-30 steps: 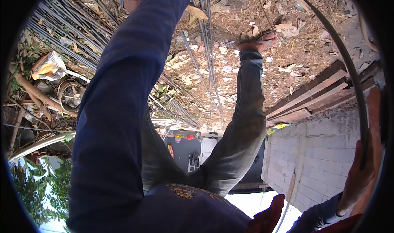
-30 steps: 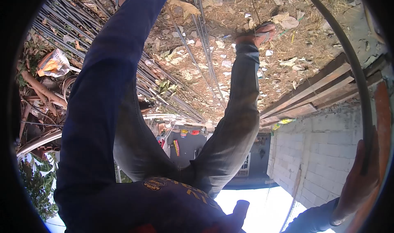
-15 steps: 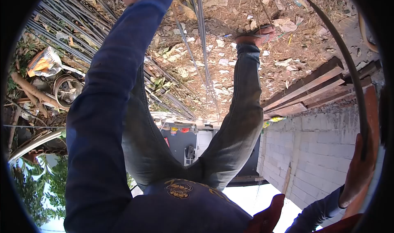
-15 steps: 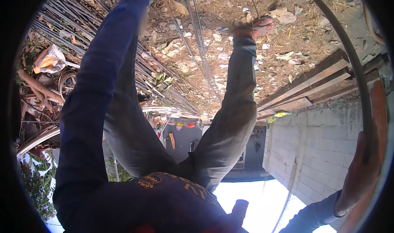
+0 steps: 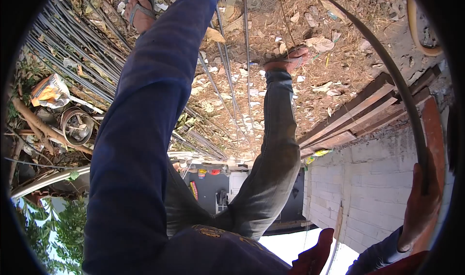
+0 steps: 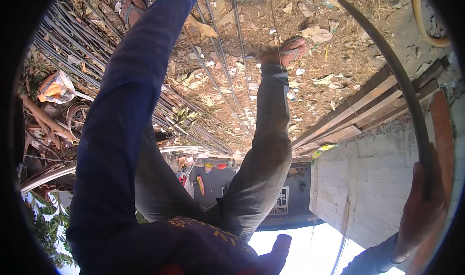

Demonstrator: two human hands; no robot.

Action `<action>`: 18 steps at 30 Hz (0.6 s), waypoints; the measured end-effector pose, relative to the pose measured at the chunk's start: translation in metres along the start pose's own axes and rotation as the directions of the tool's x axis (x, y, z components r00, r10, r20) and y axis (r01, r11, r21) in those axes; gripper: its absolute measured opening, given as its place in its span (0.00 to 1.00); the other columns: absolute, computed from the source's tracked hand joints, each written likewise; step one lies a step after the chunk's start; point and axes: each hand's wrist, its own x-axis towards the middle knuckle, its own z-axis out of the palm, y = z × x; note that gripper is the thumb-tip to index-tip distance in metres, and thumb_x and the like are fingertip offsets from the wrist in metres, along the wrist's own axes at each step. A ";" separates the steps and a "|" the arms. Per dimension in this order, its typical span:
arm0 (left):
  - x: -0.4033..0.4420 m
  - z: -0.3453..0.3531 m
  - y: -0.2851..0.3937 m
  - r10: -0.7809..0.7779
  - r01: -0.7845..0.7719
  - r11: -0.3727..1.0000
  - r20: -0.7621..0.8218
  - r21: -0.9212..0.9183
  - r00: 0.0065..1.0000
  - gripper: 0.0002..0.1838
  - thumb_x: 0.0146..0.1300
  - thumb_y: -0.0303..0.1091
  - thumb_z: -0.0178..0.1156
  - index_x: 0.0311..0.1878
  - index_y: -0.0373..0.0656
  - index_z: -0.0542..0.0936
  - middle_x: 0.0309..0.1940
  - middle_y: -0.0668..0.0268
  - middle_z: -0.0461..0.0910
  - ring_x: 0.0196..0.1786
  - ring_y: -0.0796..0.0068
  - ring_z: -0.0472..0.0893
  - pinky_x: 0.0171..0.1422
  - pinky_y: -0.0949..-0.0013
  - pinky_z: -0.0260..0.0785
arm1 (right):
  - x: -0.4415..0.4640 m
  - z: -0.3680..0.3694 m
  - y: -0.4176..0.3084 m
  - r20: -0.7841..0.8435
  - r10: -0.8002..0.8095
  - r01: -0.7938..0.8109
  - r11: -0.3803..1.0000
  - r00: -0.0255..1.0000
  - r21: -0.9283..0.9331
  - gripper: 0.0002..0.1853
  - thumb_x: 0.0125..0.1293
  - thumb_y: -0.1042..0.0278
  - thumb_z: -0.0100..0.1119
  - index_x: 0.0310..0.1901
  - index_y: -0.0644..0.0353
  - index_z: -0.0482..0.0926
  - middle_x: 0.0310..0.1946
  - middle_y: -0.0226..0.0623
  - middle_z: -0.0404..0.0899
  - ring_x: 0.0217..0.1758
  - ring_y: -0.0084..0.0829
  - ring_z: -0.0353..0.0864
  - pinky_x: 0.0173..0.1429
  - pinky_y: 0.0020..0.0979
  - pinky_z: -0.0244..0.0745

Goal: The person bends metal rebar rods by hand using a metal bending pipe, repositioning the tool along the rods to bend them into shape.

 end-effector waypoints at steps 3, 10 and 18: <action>-0.010 -0.026 0.040 -0.559 0.573 0.720 0.162 -0.391 0.813 0.19 0.72 0.47 0.61 0.51 0.39 0.86 0.42 0.61 0.89 0.49 0.69 0.87 0.57 0.65 0.79 | -0.004 -0.003 -0.020 0.054 0.132 -0.141 0.967 0.990 0.214 0.20 0.72 0.64 0.60 0.63 0.55 0.80 0.52 0.44 0.86 0.51 0.39 0.88 0.54 0.38 0.82; -0.021 -0.061 0.123 -0.661 0.670 0.466 0.276 -0.578 0.698 0.35 0.74 0.62 0.51 0.56 0.33 0.82 0.44 0.53 0.88 0.47 0.66 0.88 0.50 0.67 0.80 | 0.000 -0.005 -0.017 -0.092 0.040 -0.018 0.973 0.995 0.229 0.21 0.66 0.70 0.64 0.61 0.58 0.81 0.35 0.45 0.85 0.36 0.44 0.87 0.40 0.40 0.78; -0.006 -0.010 0.205 -0.714 0.554 0.146 0.300 -0.819 0.633 0.35 0.74 0.69 0.43 0.20 0.49 0.67 0.16 0.75 0.62 0.16 0.82 0.62 0.21 0.73 0.58 | -0.002 0.000 -0.010 -0.116 0.034 -0.002 0.965 0.993 0.263 0.22 0.63 0.74 0.66 0.60 0.57 0.81 0.31 0.46 0.83 0.32 0.43 0.85 0.37 0.40 0.76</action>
